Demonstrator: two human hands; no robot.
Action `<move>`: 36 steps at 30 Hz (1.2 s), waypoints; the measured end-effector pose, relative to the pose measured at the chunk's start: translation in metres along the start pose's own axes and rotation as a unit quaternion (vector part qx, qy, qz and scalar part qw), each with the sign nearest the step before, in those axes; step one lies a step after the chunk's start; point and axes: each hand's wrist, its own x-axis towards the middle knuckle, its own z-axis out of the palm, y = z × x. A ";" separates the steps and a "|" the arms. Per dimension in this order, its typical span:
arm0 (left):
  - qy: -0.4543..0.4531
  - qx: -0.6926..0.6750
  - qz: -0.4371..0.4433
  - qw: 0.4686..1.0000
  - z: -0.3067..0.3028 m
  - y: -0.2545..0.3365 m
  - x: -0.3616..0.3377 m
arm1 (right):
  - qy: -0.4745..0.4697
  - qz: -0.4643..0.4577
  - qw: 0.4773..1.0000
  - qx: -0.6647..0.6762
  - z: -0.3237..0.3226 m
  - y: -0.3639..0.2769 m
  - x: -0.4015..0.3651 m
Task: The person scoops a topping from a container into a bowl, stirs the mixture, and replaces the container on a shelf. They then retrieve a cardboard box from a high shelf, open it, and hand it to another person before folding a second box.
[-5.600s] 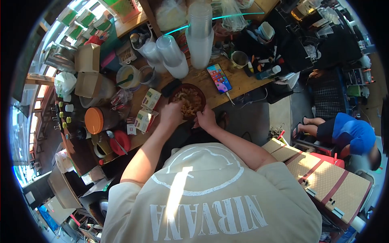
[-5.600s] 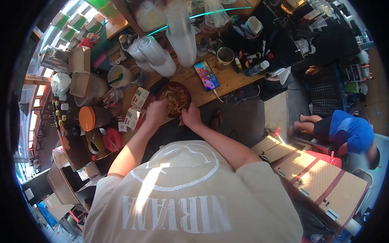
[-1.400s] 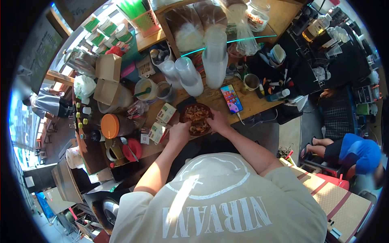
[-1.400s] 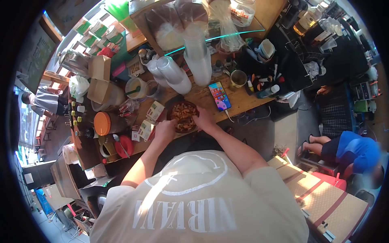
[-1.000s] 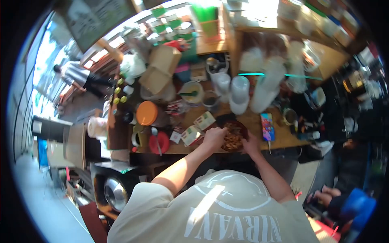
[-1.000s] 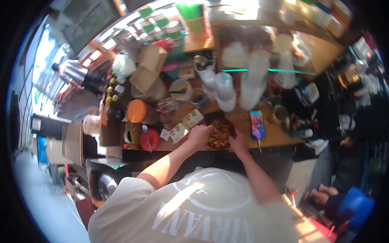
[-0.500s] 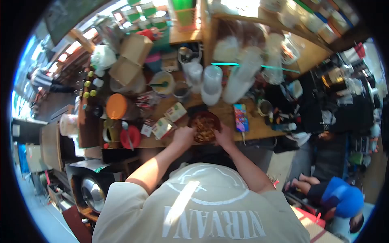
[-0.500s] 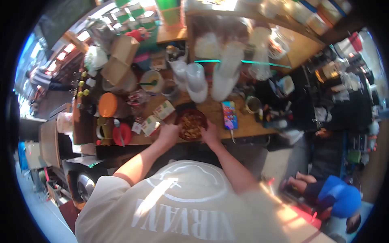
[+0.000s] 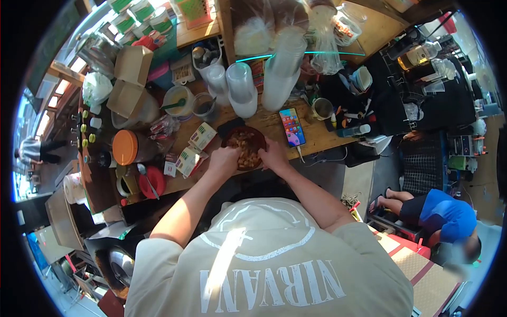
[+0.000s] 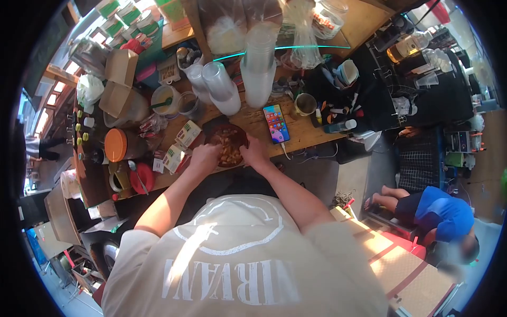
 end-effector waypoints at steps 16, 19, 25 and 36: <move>-0.038 -0.038 -0.002 0.999 -0.017 -0.003 0.006 | 0.010 0.007 1.000 0.016 0.014 0.011 -0.015; -0.035 -0.032 -0.039 0.998 -0.035 0.000 -0.010 | 0.034 -0.007 0.999 0.013 0.009 0.011 -0.016; -0.037 -0.012 -0.134 0.990 -0.006 0.013 -0.020 | 0.099 -0.080 0.991 -0.044 0.017 0.028 -0.010; -0.026 -0.011 -0.145 0.989 -0.004 -0.002 -0.019 | 0.108 -0.039 0.991 -0.073 0.017 0.019 -0.019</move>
